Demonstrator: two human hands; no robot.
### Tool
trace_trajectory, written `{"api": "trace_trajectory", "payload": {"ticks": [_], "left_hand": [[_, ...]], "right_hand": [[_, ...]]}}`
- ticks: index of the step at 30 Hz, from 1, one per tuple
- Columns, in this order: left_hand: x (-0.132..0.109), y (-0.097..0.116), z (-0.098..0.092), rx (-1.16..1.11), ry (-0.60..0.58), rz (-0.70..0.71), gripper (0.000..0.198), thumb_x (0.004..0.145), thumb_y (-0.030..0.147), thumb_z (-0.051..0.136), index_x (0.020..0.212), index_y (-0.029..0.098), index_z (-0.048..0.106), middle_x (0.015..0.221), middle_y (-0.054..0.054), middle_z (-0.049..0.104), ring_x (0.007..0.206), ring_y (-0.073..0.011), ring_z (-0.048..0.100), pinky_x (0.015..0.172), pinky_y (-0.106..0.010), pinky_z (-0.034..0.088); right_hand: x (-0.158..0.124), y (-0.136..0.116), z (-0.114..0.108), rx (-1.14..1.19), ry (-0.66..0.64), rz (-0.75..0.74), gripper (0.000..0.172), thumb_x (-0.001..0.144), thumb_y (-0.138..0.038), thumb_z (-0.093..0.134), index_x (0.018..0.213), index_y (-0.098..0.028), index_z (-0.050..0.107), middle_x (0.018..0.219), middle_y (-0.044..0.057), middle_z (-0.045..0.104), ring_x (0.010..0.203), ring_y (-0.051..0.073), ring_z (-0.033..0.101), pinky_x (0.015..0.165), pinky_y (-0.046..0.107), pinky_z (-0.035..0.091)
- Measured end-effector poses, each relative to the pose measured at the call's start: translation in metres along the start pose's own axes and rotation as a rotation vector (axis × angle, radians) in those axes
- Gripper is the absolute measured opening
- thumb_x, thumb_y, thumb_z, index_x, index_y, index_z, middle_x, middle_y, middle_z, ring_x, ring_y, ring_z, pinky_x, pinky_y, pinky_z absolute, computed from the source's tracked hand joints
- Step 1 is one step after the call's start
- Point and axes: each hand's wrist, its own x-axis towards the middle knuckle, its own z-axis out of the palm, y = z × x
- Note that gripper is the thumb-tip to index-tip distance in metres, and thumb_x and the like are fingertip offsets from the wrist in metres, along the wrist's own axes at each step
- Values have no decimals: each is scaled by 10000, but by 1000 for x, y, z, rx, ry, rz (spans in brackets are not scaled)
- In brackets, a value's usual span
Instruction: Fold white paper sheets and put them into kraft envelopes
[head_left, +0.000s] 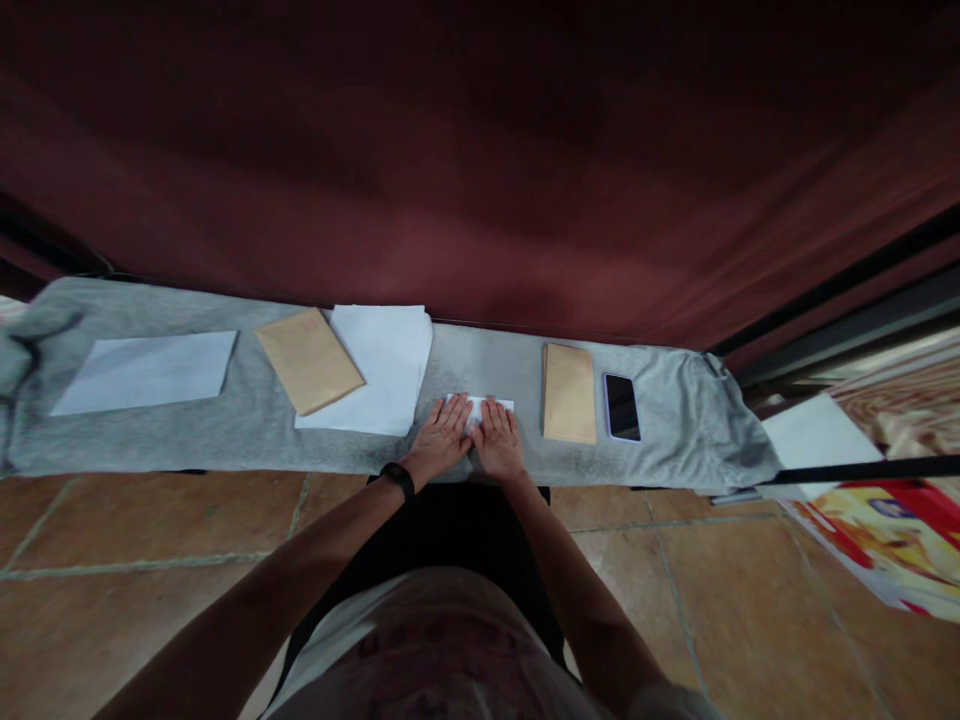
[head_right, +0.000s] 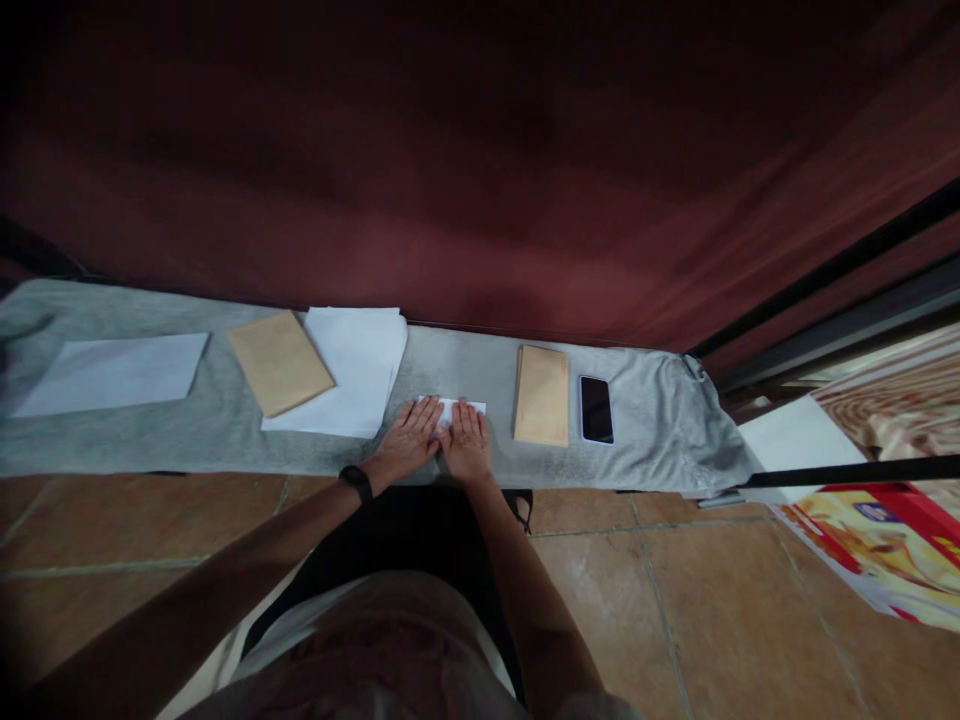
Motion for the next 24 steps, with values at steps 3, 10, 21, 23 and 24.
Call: {"api": "trace_trajectory", "payload": {"ticks": [3,10,21,23,24], "left_hand": [[0,-1,3,16,16,13,650,1004,420,367,1519,23,384,1606,-211,349,1523,-316,265,1258,-502,168],[0,-1,4,25,10,8,682,1003,466,374,1519,19,378,1603,-220,350,1521,-316,271,1256,-495,184],[-11,-4,9,5,40,-67,726,1012,503,328,1549,15,306,1618,-221,307,1531,-309,239,1241,-487,210],[-14,-5,10,1,49,-78,735,1013,516,323,1547,10,309,1616,-222,310,1532,-307,239,1240,-484,214],[-16,-6,9,-1,53,-82,738,1013,518,322,1544,7,314,1614,-224,312,1532,-307,240,1239,-486,221]], "right_hand": [[-3,7,0,-27,17,19,585,1068,-400,334,1539,-54,370,1601,168,378,1489,271,338,1230,450,228],[-13,20,4,-37,128,54,647,1061,-457,332,1545,-27,348,1567,211,418,1466,310,369,1193,484,293],[-27,32,7,-76,230,46,651,1061,-467,338,1530,-17,373,1535,242,452,1437,325,422,1165,495,354],[-30,32,6,-76,244,43,651,1059,-466,348,1533,-20,368,1532,244,455,1440,329,416,1163,503,359],[-31,33,6,-72,249,41,651,1059,-464,352,1535,-21,365,1531,245,456,1442,330,414,1162,507,361]]}}
